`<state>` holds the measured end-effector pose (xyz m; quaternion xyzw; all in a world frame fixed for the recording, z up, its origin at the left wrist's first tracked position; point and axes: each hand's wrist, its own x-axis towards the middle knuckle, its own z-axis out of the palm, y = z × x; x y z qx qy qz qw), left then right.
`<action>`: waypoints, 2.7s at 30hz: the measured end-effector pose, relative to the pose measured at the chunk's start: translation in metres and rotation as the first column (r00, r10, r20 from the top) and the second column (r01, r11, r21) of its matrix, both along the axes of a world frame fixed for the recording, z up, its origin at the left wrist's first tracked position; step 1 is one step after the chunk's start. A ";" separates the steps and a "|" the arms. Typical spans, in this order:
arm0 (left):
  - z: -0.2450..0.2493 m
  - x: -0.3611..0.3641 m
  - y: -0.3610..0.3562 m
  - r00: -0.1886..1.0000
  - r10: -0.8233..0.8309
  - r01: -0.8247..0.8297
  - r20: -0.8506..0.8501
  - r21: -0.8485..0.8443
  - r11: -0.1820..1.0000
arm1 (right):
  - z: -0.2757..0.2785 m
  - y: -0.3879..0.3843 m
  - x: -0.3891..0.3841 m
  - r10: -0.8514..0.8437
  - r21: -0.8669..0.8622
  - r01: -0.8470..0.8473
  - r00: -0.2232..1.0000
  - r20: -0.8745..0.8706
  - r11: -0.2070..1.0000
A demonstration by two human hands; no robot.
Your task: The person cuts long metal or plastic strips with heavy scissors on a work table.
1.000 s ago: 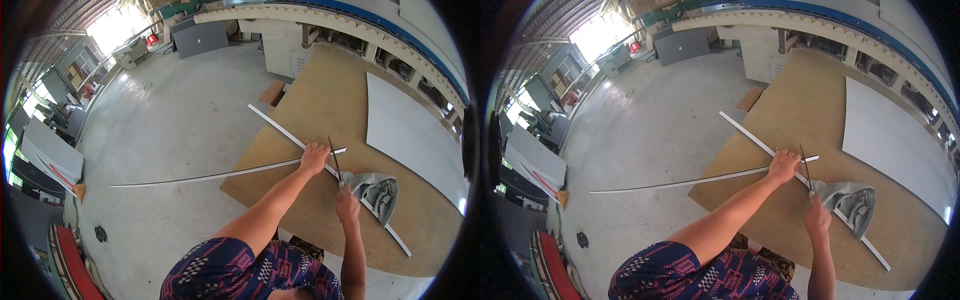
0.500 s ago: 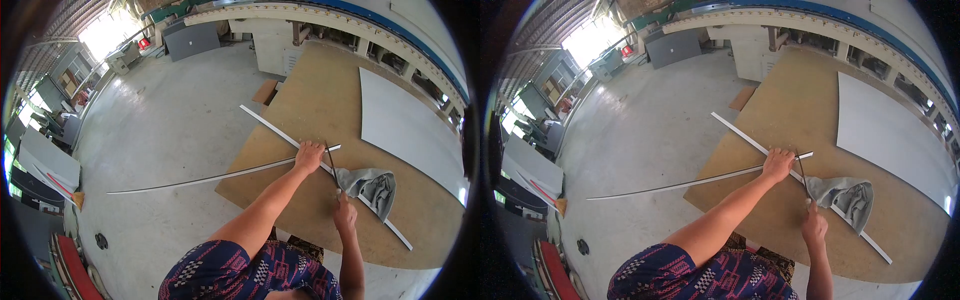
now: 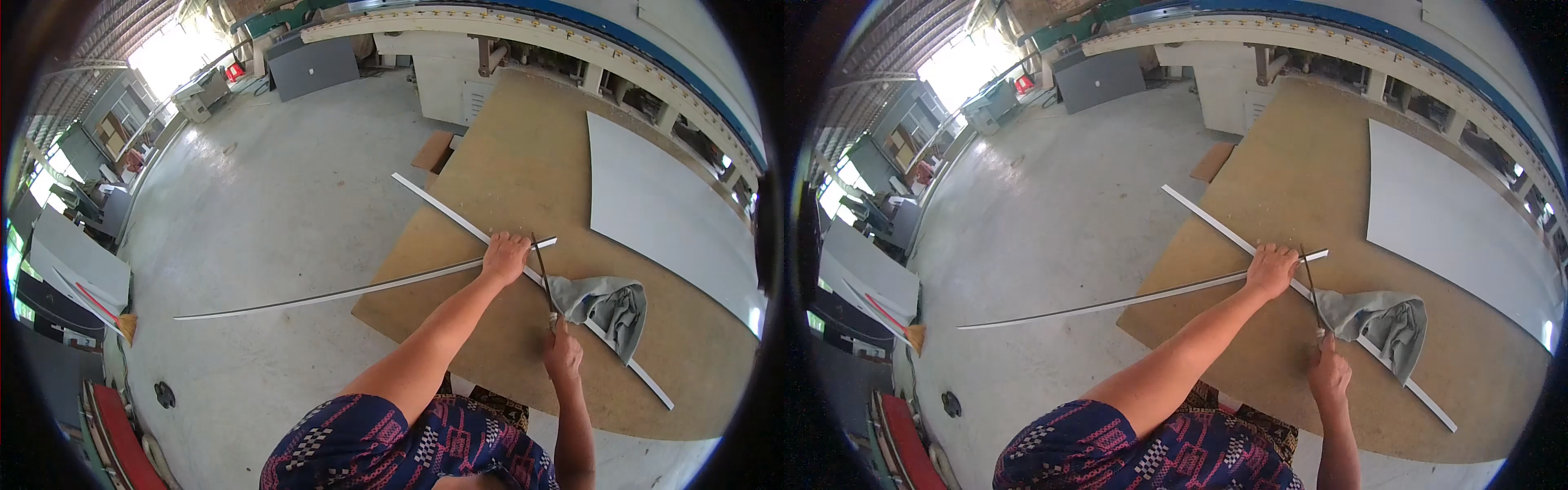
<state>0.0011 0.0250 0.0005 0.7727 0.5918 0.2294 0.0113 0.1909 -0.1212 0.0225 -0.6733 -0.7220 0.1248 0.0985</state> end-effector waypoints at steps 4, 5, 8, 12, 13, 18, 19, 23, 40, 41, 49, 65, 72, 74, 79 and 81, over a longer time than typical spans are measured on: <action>-0.003 0.000 0.003 1.000 -0.006 0.006 0.016 0.008 1.000 | 0.004 0.038 -0.020 0.016 0.027 -0.016 1.000 -0.005 1.000; -0.005 0.000 0.003 1.000 -0.006 0.006 0.017 0.008 1.000 | -0.003 0.051 -0.024 0.022 0.062 -0.021 1.000 -0.012 0.998; -0.004 0.000 0.002 1.000 -0.012 0.012 0.011 0.008 1.000 | -0.016 0.070 -0.026 0.040 0.132 -0.037 0.999 -0.026 0.991; -0.004 -0.001 0.003 1.000 -0.018 0.018 -0.002 0.014 1.000 | -0.015 0.033 -0.010 0.045 0.081 -0.045 0.999 0.000 0.996; -0.003 -0.001 0.002 1.000 -0.011 0.011 -0.004 0.012 1.000 | -0.014 0.021 -0.004 0.040 0.055 -0.041 0.999 0.018 0.998; 0.003 -0.001 -0.001 1.000 -0.011 0.011 -0.015 0.001 1.000 | -0.002 0.012 -0.003 -0.005 -0.031 0.005 1.000 0.006 1.000; 0.004 0.001 -0.001 1.000 -0.015 0.015 0.004 -0.019 1.000 | 0.002 0.026 -0.009 -0.005 -0.028 0.005 1.000 0.001 1.000; -0.001 0.000 0.000 0.999 -0.009 0.010 0.045 -0.020 1.000 | -0.015 0.086 -0.034 0.021 0.062 -0.019 0.999 -0.024 0.998; -0.006 0.000 0.003 1.000 -0.010 0.010 0.012 0.022 1.000 | -0.018 0.086 -0.030 0.050 0.155 -0.043 0.998 -0.037 0.987; -0.007 0.000 0.004 1.000 -0.012 0.012 0.023 0.017 1.000 | -0.021 0.089 -0.030 0.047 0.158 -0.041 0.998 -0.034 0.987; 0.001 -0.001 0.002 1.000 -0.016 0.017 0.015 -0.008 1.000 | -0.001 0.005 0.003 -0.013 -0.077 0.015 1.000 0.026 0.997; 0.000 -0.001 0.001 0.999 -0.019 0.018 0.027 0.041 0.999 | 0.000 0.022 -0.010 0.003 -0.006 -0.003 1.000 -0.013 1.000; -0.002 -0.001 0.001 1.000 -0.022 0.021 0.009 0.044 0.999 | 0.005 0.034 -0.008 0.057 0.045 -0.057 0.998 -0.004 0.997; 0.001 -0.001 -0.001 1.000 -0.021 0.021 0.008 0.009 1.000 | -0.004 0.068 -0.023 0.054 0.073 -0.053 0.998 -0.014 0.996; -0.002 -0.002 0.001 1.000 -0.024 0.023 0.019 0.021 1.000 | -0.011 0.080 -0.036 0.027 0.072 -0.027 1.000 -0.005 0.997; -0.005 -0.001 0.002 0.999 -0.026 0.025 0.035 0.031 0.999 | 0.000 0.050 -0.024 0.027 0.039 -0.027 0.999 -0.017 0.999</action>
